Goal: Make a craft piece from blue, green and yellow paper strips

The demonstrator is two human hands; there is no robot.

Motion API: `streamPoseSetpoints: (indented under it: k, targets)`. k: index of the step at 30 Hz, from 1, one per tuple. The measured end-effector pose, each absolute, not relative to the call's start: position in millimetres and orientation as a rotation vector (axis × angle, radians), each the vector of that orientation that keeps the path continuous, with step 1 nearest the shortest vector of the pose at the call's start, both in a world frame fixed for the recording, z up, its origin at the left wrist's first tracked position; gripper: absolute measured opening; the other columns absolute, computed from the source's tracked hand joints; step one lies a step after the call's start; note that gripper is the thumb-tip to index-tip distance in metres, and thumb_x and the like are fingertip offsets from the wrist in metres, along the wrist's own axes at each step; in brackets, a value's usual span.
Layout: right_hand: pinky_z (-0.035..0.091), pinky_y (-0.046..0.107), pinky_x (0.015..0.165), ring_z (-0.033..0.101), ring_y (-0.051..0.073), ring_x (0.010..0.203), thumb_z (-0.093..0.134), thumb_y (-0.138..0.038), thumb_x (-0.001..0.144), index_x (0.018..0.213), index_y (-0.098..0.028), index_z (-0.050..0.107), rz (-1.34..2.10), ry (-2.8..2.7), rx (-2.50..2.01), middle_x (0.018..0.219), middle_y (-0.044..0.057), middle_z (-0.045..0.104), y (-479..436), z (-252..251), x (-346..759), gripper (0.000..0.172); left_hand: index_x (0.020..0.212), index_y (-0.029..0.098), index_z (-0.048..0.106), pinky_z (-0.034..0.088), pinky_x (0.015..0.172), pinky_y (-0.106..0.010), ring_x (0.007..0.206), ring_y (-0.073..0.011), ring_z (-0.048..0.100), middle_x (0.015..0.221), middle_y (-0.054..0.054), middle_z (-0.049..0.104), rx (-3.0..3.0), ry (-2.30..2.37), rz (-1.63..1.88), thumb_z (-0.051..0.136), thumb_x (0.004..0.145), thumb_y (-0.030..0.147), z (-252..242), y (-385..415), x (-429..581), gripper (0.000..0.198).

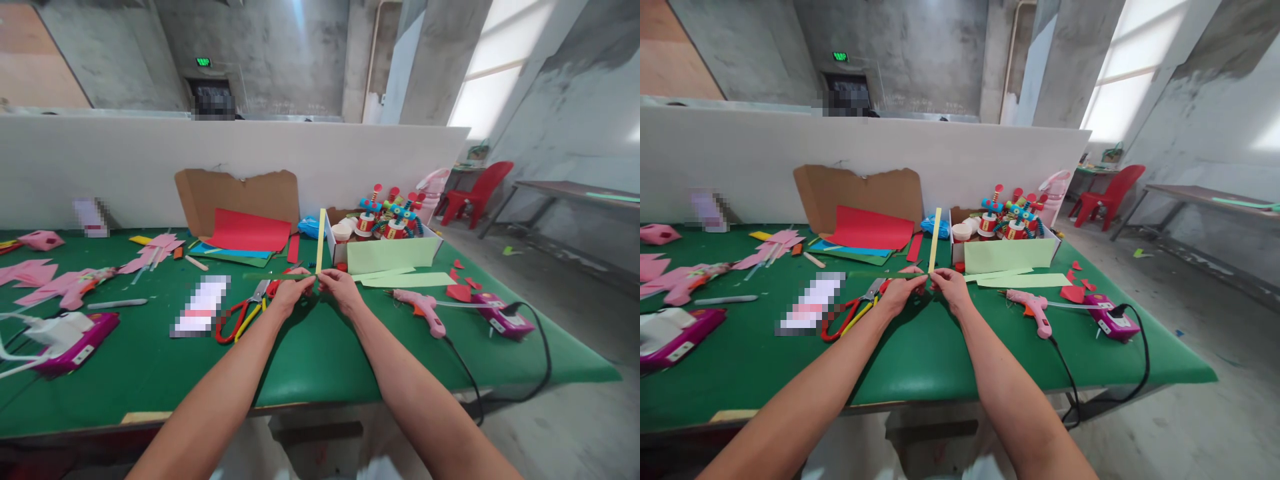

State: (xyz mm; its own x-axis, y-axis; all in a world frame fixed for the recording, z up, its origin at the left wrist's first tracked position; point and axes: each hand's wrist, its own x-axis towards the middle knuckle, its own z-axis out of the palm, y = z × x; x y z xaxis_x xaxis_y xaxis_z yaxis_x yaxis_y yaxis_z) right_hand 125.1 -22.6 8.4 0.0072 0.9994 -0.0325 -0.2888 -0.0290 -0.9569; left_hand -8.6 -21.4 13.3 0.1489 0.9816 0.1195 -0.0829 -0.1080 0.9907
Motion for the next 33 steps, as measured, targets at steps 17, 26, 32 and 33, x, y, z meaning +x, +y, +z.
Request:
streamPoseSetpoints:
  k: [17, 26, 32, 33]
  targets:
    - [0.047, 0.028, 0.061, 0.053, 0.01, 0.053, 0.081, -0.042, 0.049, 0.071, -0.018, 0.068, 1.327, -1.022, -0.977, 0.058, -0.003, 0.061, -25.6, 11.4, 123.9, 0.035, 0.064, 0.016, 0.055, 0.034, 0.047, -0.023, 0.045, -0.0083, 0.045, 0.049, 0.004, 0.05, 1.294, 0.953, 1.214, 0.071, 0.062, 0.042, 11.0, -19.7, -9.4, 0.03]
    - [0.047, 0.029, 0.063, 0.055, 0.012, 0.056, 0.081, -0.042, 0.05, 0.07, -0.017, 0.069, 1.283, -1.022, -1.065, 0.064, 0.0, 0.065, -28.4, 14.2, 122.6, 0.034, 0.063, 0.018, 0.054, 0.031, 0.045, -0.022, 0.045, -0.0087, 0.043, 0.048, 0.004, 0.049, 1.253, 1.043, 1.214, 0.067, 0.064, 0.039, 12.8, -22.9, -6.4, 0.025]
    - [0.047, 0.028, 0.061, 0.054, 0.012, 0.055, 0.081, -0.042, 0.05, 0.069, -0.017, 0.068, 1.251, -1.024, -1.082, 0.061, -0.001, 0.063, -27.5, 12.4, 125.3, 0.033, 0.063, 0.017, 0.053, 0.033, 0.045, -0.021, 0.046, -0.0084, 0.044, 0.049, 0.004, 0.05, 1.258, 1.072, 1.192, 0.065, 0.065, 0.036, 11.4, -22.3, -5.5, 0.022]
    - [0.047, 0.028, 0.061, 0.054, 0.012, 0.055, 0.081, -0.042, 0.05, 0.069, -0.017, 0.068, 1.254, -1.018, -1.085, 0.062, -0.001, 0.063, -27.0, 11.4, 125.4, 0.034, 0.063, 0.017, 0.053, 0.032, 0.045, -0.021, 0.046, -0.0084, 0.044, 0.049, 0.004, 0.05, 1.26, 1.082, 1.19, 0.065, 0.066, 0.036, 10.9, -22.0, -5.2, 0.022]
